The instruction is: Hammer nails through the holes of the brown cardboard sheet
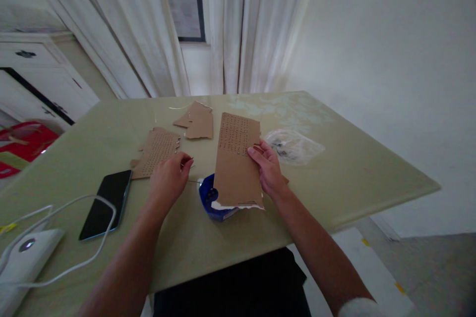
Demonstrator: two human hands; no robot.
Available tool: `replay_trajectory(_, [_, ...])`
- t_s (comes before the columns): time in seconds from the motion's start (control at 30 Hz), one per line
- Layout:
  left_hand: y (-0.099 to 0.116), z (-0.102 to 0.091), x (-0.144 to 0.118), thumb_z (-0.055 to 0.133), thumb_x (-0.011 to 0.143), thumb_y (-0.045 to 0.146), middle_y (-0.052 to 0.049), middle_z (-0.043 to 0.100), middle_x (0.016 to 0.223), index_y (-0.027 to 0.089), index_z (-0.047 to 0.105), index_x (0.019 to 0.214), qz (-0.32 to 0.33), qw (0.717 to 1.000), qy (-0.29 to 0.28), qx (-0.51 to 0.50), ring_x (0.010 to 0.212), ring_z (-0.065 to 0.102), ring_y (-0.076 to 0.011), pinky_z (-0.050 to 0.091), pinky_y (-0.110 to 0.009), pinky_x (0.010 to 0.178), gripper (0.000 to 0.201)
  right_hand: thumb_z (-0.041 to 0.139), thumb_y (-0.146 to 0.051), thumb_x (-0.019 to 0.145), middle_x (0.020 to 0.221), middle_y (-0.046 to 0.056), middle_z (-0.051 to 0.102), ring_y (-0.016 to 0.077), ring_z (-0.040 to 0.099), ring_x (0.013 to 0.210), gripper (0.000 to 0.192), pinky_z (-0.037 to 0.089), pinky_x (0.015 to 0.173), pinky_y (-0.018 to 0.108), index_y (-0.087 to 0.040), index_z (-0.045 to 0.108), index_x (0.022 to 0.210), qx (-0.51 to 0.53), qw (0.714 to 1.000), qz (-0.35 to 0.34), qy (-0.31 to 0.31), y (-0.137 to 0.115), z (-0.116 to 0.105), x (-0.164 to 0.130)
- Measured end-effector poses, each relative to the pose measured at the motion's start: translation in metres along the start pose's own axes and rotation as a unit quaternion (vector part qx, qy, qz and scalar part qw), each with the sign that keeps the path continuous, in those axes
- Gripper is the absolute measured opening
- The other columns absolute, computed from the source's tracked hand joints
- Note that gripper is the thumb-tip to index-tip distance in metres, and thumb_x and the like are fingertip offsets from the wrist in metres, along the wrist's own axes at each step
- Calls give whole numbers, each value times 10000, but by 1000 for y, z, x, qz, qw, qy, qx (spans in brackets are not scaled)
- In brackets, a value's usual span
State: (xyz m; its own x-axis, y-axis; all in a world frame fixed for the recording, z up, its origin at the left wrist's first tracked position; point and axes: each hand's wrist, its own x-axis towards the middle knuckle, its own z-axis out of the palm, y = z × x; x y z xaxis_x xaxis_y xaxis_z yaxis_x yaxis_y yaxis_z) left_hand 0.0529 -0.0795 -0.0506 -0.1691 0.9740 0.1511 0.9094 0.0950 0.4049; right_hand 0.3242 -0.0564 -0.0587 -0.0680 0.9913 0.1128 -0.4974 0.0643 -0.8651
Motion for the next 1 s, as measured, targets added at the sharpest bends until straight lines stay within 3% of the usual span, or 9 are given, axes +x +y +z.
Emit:
replay_trajectory(0.07, [-5, 4, 3, 575, 1075, 339, -123, 862, 1091, 227, 801, 1109, 0, 997, -51, 64, 1043, 810, -343, 576, -421, 883, 254, 984, -440, 794, 1046, 11, 883, 245, 838, 893, 408, 704, 886, 417, -288, 785, 1115, 0, 1000, 2, 5, 0, -1, 1])
replay_trajectory(0.17, [-8, 10, 4, 581, 1071, 311, -132, 860, 1158, 231, 828, 1151, 11, 992, -89, 85, 1113, 799, -361, 577, -437, 927, 271, 986, -427, 791, 1061, 13, 886, 246, 841, 913, 418, 700, 910, 419, -286, 787, 1131, 1, 1000, 7, 4, 0, -2, 1])
replay_trajectory(0.37, [-13, 16, 7, 625, 1035, 279, -115, 848, 1148, 236, 834, 1131, 12, 993, -89, 80, 1113, 790, -332, 586, -420, 961, 234, 983, -427, 792, 1070, 21, 887, 251, 840, 935, 417, 697, 917, 414, -275, 781, 1123, -3, 1000, 9, 12, 0, -2, 0])
replay_trajectory(0.6, [-22, 18, 13, 628, 1030, 292, -161, 800, 1276, 192, 784, 1217, 11, 995, -69, 78, 1240, 737, -337, 537, -448, 1120, 263, 987, -434, 788, 1077, 21, 889, 242, 839, 930, 430, 693, 923, 399, -273, 781, 1129, -8, 1000, 11, 7, -1, -2, 1])
replay_trajectory(0.77, [-26, 18, 15, 558, 1049, 265, -164, 835, 1205, 206, 808, 1101, 9, 993, -98, 61, 1153, 776, -339, 568, -427, 998, 263, 990, -447, 777, 1069, 18, 890, 254, 842, 927, 440, 707, 900, 413, -281, 777, 1125, -12, 1000, 17, 6, -2, -1, 0])
replay_trajectory(1.0, [-28, 12, 19, 654, 952, 290, -112, 855, 1062, 226, 823, 968, 66, 984, -167, -5, 1013, 777, -295, 562, -385, 929, 182, 988, -429, 778, 1073, 17, 892, 253, 842, 927, 435, 710, 899, 411, -278, 780, 1128, -13, 1000, 21, 7, -2, -1, 0])
